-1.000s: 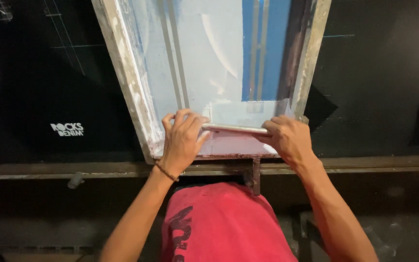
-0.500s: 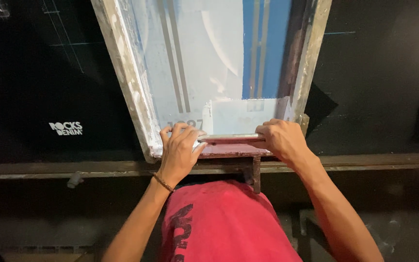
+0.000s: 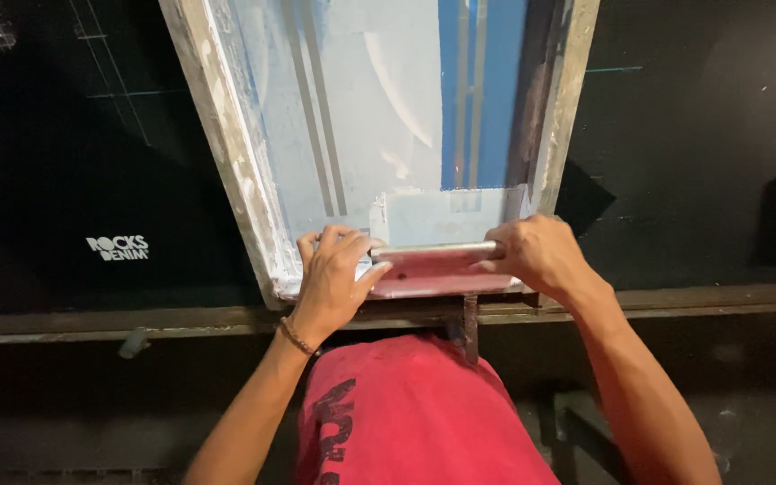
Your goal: Applying and spreading white ink on a screen printing frame using a squeegee tool.
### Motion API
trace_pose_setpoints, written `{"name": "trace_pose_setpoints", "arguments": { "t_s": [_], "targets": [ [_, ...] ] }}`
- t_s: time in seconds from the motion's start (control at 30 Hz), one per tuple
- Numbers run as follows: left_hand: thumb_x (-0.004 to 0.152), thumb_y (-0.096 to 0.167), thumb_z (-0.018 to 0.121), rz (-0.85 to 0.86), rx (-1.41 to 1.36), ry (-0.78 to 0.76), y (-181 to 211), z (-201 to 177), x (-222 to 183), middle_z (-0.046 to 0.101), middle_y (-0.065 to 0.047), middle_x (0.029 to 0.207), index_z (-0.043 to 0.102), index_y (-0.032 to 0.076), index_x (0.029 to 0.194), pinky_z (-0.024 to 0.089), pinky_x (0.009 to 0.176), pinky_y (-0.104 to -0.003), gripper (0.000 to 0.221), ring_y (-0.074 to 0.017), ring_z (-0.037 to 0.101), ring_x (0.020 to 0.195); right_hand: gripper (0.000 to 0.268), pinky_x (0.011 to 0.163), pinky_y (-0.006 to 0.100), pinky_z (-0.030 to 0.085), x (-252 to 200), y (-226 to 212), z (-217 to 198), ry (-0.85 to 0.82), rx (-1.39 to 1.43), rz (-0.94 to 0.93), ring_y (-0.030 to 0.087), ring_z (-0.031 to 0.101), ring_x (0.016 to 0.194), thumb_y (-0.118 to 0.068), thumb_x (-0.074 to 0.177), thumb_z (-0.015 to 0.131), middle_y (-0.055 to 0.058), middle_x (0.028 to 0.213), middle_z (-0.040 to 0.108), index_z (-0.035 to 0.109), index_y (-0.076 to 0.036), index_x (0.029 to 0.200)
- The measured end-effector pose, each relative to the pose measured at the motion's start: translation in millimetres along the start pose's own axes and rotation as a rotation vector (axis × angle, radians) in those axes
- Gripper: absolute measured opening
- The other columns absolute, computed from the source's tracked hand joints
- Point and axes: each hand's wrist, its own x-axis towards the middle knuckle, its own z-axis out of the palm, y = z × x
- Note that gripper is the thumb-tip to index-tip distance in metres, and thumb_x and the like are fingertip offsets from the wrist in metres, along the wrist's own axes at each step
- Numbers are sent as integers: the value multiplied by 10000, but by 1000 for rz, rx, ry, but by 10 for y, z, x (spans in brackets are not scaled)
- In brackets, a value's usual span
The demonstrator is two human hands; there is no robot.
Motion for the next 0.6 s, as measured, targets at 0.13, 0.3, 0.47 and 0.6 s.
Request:
{"name": "trace_pose_setpoints", "arguments": {
  "t_s": [0.13,0.3,0.47,0.6],
  "targets": [
    [879,257,774,100,69,184,195,11,145,666,50,987,682,199,1090,267,969,-501,238,-212,557,1085,215,729,313,590,-244,-175,-504,341,20,-158,200,724,733,-372,893,782,-16,731,757,753,-188,787],
    [776,131,854,178,190,335,255,176,149,663,9,1082,688,151,1165,255,982,-499,423,-220,529,1155,287,776,336,482,-160,53,-126,899,-229,-283,194,634,841,-252,665,888,-38,847,673,700,-221,880],
    [701,128,877,203,229,316,153,507,-113,671,12,1119,707,152,1127,268,988,-504,459,-221,551,1162,103,789,335,488,-342,-196,84,1020,-237,-262,190,624,766,-145,805,791,-24,810,683,707,-203,824],
    [662,153,870,198,211,282,121,713,-375,674,25,1165,726,178,1119,301,972,-514,480,-227,564,1153,107,741,337,513,-514,-309,261,1097,-229,-291,203,653,716,-143,896,808,20,816,711,750,-160,808]
  ]
}}
